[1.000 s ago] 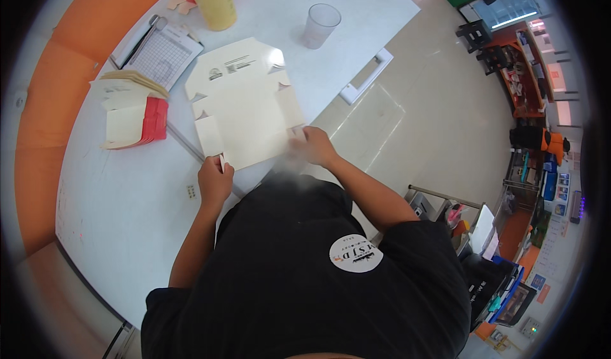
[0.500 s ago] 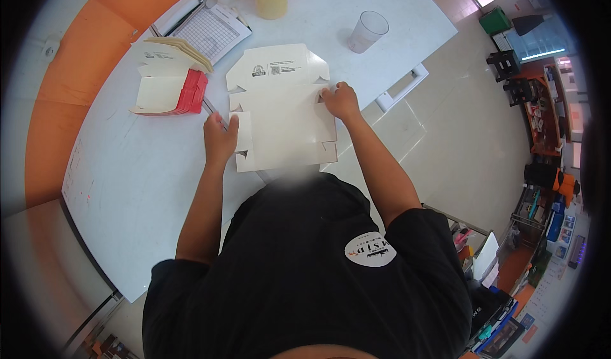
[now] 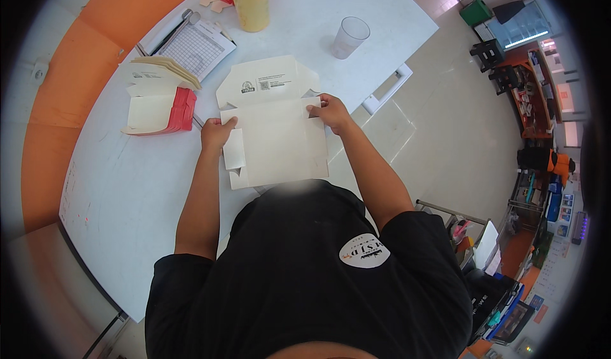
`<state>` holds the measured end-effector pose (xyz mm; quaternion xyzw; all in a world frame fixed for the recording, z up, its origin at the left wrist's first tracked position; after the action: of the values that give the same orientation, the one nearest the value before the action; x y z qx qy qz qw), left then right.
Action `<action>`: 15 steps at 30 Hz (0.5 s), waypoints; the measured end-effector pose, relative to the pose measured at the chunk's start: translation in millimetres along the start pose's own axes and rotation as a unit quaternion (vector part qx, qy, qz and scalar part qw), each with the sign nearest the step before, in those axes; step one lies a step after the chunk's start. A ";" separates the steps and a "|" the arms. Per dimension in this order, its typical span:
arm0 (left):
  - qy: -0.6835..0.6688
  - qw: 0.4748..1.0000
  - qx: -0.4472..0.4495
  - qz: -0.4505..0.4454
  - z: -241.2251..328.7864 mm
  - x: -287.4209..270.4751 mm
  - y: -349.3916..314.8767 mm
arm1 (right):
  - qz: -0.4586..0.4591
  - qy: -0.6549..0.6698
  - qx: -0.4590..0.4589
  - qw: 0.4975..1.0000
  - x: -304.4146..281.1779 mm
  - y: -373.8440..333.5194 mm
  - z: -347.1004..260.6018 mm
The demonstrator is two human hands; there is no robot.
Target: The person folds flat paperboard blanks into small rectangular boxes and seals them with red adhesive tabs. The person repeatedly picks a blank, folds the sides, and applies a red tab to close the box, stacking finished units on the counter.
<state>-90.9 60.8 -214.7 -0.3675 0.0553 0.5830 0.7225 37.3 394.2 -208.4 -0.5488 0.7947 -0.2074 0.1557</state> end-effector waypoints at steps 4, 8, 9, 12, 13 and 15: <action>-0.002 0.999 0.032 0.018 21.8 -3.5 -18.3 | 0.016 -0.103 -0.016 0.994 -7.0 -5.4 -4.1; 0.087 0.992 0.069 0.064 35.7 3.3 -19.4 | 0.075 -0.252 -0.003 0.965 1.7 4.9 -9.8; 0.117 0.986 0.085 0.079 35.7 6.5 -17.7 | 0.082 -0.297 0.002 0.951 5.6 9.8 -11.2; 0.163 0.977 0.107 0.087 59.6 14.0 -27.6 | 0.151 -0.388 -0.018 0.909 23.3 4.6 -22.4; 0.189 0.969 0.120 0.106 59.1 18.2 -27.7 | 0.177 -0.411 -0.032 0.894 33.7 -0.8 -28.6; 0.240 0.949 0.148 0.141 56.8 30.6 -24.9 | 0.191 -0.511 -0.062 0.836 55.2 -0.9 -31.7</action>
<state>-79.0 118.0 -177.5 -0.3739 0.3638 0.5588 0.6447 3.6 347.2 -181.6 -0.4228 0.7024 0.1857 0.5417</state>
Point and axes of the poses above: each hand's wrist, its own y-axis towards the middle knuckle, its own x-axis out of the palm, z = x × y, the point moved 4 cm from there along y, towards the middle knuckle, and after that the axes turned 3 degrees about -z, right-handed, at the moved point
